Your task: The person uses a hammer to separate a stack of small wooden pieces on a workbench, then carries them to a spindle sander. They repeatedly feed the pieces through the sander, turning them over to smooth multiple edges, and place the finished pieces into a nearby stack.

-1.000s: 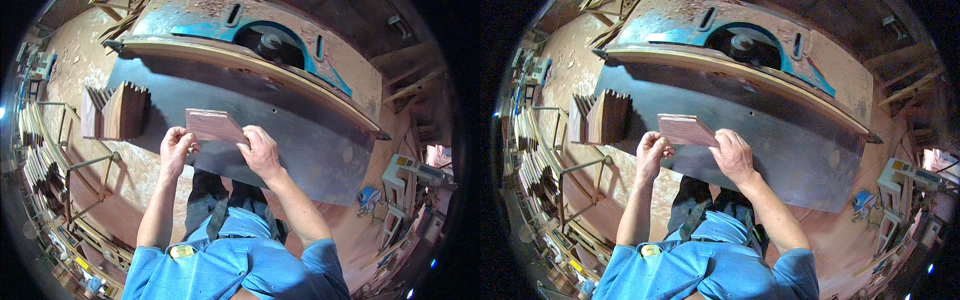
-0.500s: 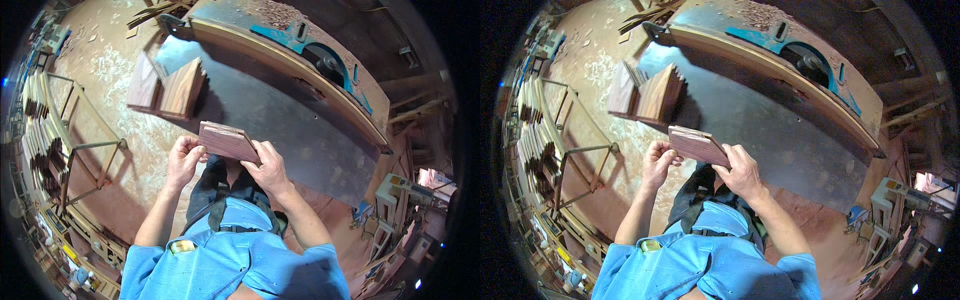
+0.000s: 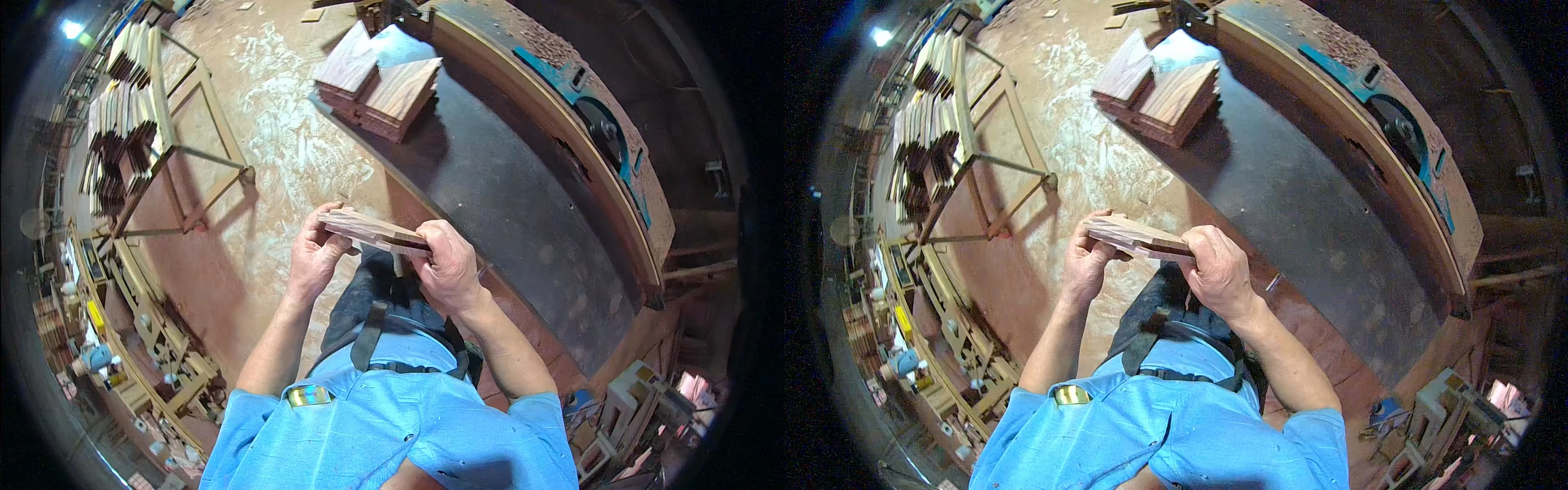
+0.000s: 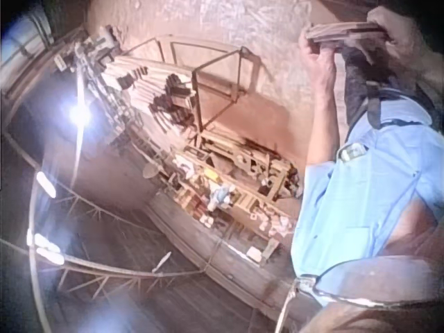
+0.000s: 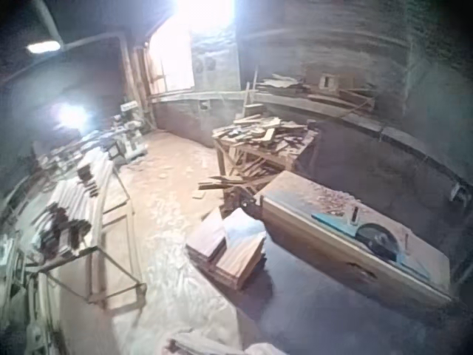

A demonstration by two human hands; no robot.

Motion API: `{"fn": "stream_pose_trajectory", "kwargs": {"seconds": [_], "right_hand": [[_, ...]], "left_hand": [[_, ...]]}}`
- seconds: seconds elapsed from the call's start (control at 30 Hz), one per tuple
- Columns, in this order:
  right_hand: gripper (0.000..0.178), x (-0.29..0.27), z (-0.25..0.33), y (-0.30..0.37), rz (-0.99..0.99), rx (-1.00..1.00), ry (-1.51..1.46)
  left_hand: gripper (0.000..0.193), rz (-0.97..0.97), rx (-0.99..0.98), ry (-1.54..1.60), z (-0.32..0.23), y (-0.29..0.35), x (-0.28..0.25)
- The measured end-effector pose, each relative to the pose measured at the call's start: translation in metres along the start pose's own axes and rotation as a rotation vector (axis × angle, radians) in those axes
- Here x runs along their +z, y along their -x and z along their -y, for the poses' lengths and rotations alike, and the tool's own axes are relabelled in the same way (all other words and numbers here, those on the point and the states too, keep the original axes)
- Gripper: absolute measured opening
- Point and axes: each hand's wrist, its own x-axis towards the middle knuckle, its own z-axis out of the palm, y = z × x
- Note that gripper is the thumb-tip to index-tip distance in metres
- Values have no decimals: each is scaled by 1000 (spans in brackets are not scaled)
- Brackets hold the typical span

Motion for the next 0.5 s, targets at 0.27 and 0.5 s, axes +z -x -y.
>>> {"fn": "stream_pose_trajectory", "kwargs": {"seconds": [0.27, 0.5], "right_hand": [[37, 46, 31, -13, 103, -96, 36], [43, 125, 73, -56, 155, -198, 87]], "left_hand": [[60, -80, 49, 60, -9, 36, -54], [68, -132, 95, 41, -43, 50, -137]]}}
